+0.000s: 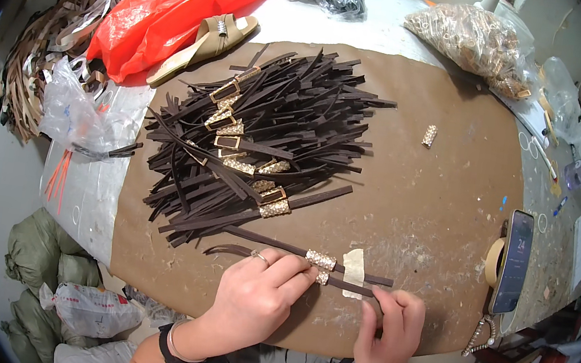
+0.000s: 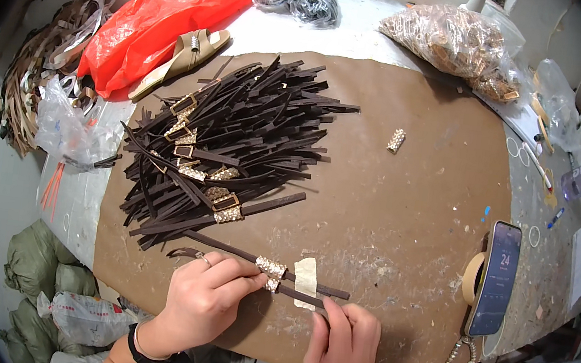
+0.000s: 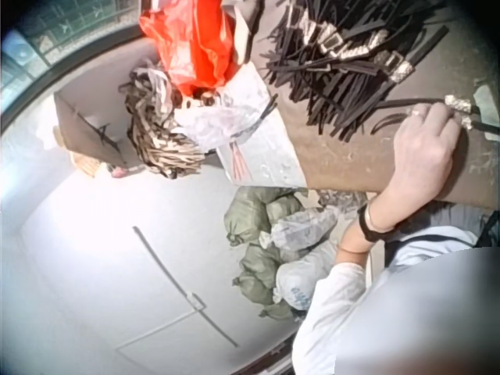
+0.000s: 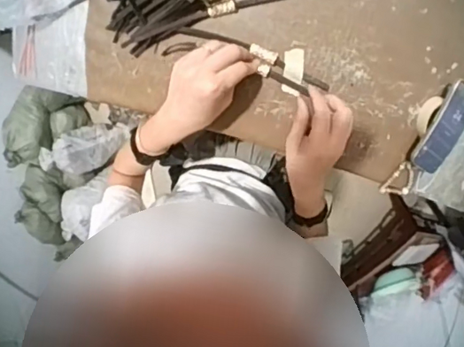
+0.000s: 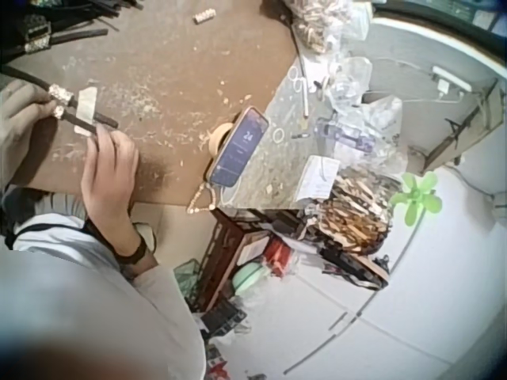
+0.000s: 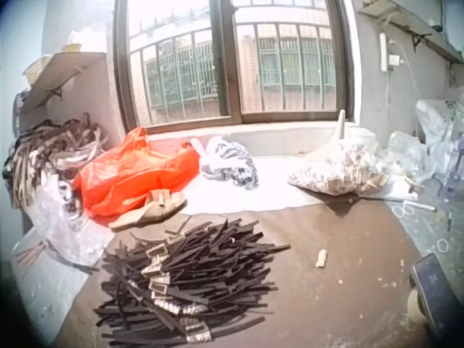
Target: The recorder is shown sorting and bagging leather straps and metal decorative buckles.
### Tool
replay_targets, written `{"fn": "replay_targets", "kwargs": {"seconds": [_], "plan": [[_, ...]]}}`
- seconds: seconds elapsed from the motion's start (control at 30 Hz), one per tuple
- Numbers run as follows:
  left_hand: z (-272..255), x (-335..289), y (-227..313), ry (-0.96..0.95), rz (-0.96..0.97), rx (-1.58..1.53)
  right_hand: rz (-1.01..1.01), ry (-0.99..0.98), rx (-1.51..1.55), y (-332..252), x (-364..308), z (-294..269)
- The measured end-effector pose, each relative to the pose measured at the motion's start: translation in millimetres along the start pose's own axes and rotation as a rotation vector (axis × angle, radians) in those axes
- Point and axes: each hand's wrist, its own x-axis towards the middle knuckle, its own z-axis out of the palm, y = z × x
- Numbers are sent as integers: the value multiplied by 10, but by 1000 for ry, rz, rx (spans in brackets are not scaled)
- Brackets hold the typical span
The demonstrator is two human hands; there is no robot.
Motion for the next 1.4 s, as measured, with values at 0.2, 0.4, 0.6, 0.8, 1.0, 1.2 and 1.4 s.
{"fn": "replay_targets", "kwargs": {"seconds": [0.2,0.4,0.6,0.8,1.0,1.2,1.4], "plan": [[16,33,34,14,32,63,184,-8,48,35,19,12],[26,-6,6,28,-13,-8,274,-170,92,-35,152,-67],[30,22,47,-18,-44,-50,-16,-129,-29,171,35,-33],[44,15,28,-19,-53,-45,-31,-59,-36,208,-39,-74],[36,12,-6,-39,-14,-59,124,7,-17,165,-172,-126],[13,-6,6,-47,-5,-29,195,55,102,152,-154,-113],[28,5,30,-48,15,-35,-126,63,-170,217,-51,-13]]}}
